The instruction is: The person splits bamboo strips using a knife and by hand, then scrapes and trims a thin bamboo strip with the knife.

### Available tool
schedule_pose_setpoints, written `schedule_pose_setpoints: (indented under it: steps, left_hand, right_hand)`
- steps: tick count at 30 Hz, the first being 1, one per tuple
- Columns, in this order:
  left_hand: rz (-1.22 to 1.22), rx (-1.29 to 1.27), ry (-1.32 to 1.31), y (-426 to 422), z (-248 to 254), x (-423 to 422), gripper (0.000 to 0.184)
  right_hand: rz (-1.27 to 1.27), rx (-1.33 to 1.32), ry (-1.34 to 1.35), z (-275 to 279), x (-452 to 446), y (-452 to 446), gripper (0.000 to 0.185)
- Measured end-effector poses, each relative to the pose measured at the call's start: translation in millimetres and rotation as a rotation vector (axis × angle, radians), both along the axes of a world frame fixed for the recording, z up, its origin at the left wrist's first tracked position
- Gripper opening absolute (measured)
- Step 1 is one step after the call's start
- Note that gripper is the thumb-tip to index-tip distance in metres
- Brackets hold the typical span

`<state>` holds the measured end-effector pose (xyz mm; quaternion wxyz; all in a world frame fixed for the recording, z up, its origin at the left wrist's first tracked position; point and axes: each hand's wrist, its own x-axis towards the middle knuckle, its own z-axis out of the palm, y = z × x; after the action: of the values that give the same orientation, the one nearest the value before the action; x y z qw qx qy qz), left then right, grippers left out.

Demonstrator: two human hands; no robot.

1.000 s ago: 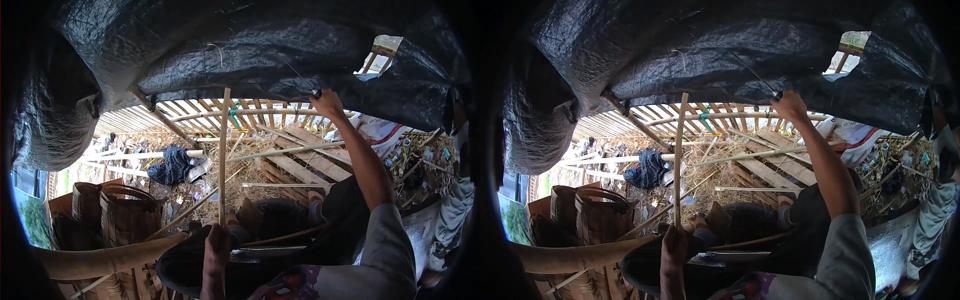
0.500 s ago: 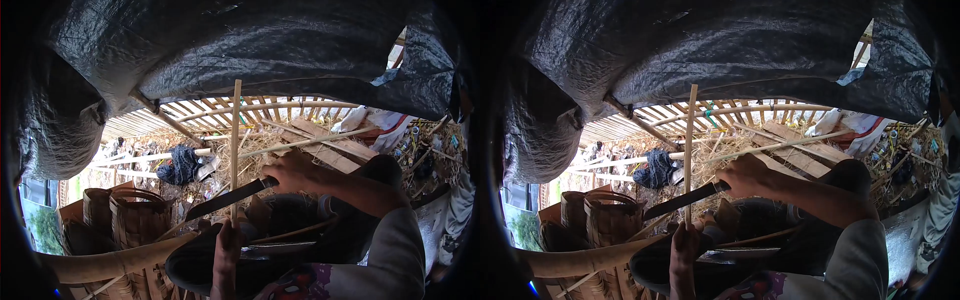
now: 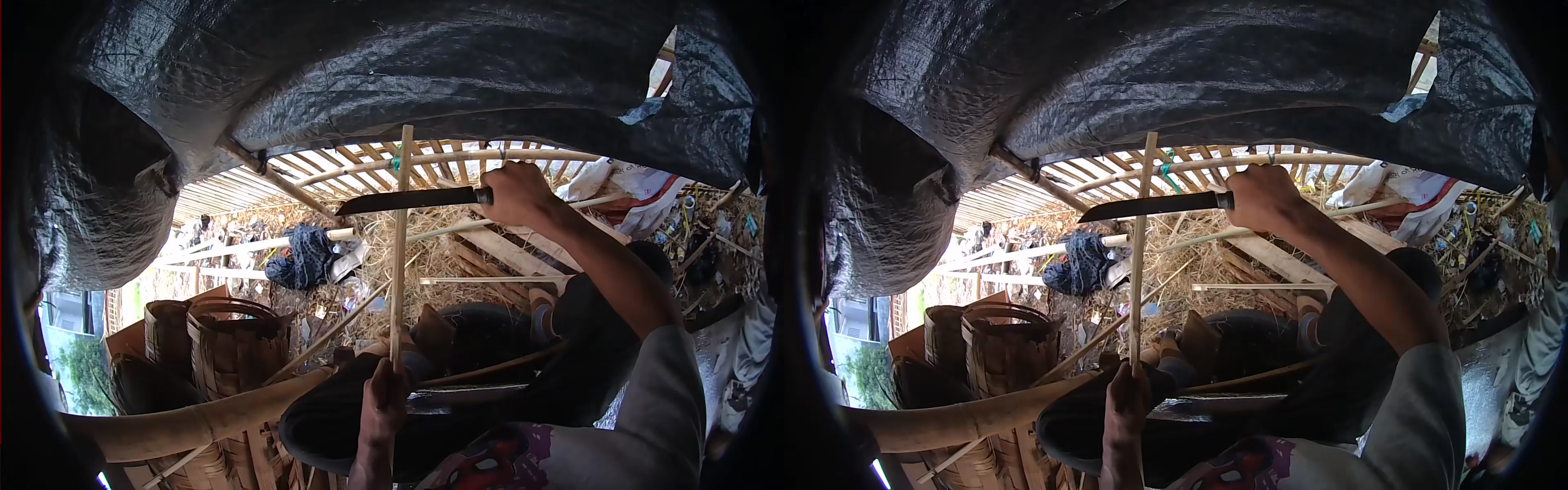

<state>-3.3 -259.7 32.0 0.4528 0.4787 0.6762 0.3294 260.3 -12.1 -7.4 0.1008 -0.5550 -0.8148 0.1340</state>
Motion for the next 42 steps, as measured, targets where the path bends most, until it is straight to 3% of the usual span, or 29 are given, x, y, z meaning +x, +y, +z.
schedule_pose_setpoints:
  steps: [3,5,9,11,13,17,22,26,29,31,33,36,39,41,42]
  left_hand:
    - [0.034,-0.039,-0.054,1.0,-5.1,0.5,0.029]
    - [0.132,-0.05,-0.244,5.9,-0.2,0.3,0.028]
    - [0.153,0.093,-0.169,8.8,-10.3,11.1,0.015]
    - [0.073,0.122,-0.085,5.8,-13.9,4.9,0.008]
    - [-0.077,0.248,0.255,3.2,-14.4,3.7,0.017]
    - [-0.153,0.222,0.326,0.3,-7.0,2.3,0.021]
    - [-0.397,0.472,0.665,-2.3,-6.2,1.3,0.026]
    - [-0.373,0.39,0.561,-3.9,-8.1,0.8,0.028]
    - [-0.408,0.387,0.662,-2.3,-2.6,2.4,0.025]
    - [-0.301,0.274,0.485,-5.0,-5.2,2.0,0.019]
    - [-0.304,0.275,0.497,-3.1,-5.4,4.2,0.016]
    - [-0.269,0.208,0.449,-4.9,-1.8,7.9,0.014]
    - [-0.225,0.146,0.374,-6.7,-6.5,4.7,0.014]
    - [-0.205,0.16,0.338,-4.0,-10.5,8.5,0.013]
    - [-0.217,0.189,0.349,-1.4,-9.1,7.7,0.014]
  right_hand:
    - [0.016,0.052,0.06,2.2,-3.4,-4.4,0.025]
    - [0.056,0.024,0.152,-0.1,-16.2,-18.9,0.031]
    - [0.375,-0.084,0.047,-0.5,-39.4,-53.4,0.034]
    - [0.336,-0.105,0.097,3.6,-41.5,-58.6,0.034]
    - [0.291,-0.131,-0.022,11.9,-38.9,-50.5,0.034]
    - [0.225,-0.068,0.045,0.4,-26.6,-34.4,0.033]
    - [0.113,-0.114,-0.034,8.8,-17.6,-16.1,0.03]
    - [0.151,-0.091,-0.062,4.3,-12.0,-11.3,0.025]
    - [0.179,-0.088,-0.061,7.0,-9.3,-2.6,0.029]
    - [0.068,-0.031,-0.031,-2.3,-1.4,9.6,0.026]
    - [0.055,-0.052,-0.064,-9.7,5.4,19.4,0.027]
    - [-0.223,-0.104,-0.031,-16.9,18.3,39.5,0.029]
    - [-0.25,0.062,0.018,-34.2,32.7,46.4,0.031]
    - [-0.242,-0.042,0.098,-3.9,16.0,30.7,0.029]
    - [-0.18,0.035,0.127,0.7,9.5,23.3,0.028]
